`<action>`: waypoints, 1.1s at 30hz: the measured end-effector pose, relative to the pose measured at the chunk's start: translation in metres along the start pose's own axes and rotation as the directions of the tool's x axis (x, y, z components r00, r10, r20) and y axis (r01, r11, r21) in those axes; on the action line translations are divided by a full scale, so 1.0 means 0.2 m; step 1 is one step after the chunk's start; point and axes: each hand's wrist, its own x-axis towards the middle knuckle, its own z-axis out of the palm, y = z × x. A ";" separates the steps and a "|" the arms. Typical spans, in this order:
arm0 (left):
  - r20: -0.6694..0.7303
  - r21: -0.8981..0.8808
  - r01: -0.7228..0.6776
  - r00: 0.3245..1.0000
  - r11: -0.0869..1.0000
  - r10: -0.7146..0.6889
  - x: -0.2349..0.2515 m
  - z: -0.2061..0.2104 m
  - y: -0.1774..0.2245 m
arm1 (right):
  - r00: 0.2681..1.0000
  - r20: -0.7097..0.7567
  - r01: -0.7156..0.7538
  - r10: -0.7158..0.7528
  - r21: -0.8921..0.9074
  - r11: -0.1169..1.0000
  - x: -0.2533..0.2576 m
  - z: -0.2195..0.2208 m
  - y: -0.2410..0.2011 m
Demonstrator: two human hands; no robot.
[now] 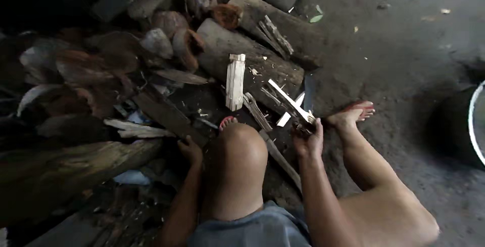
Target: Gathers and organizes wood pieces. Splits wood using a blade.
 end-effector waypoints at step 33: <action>0.622 -0.560 -0.712 -0.026 0.422 0.782 -0.49 0.31 2.20 | 0.944 -0.317 -0.310 -0.088 -0.947 0.079 0.32 -0.74 0.29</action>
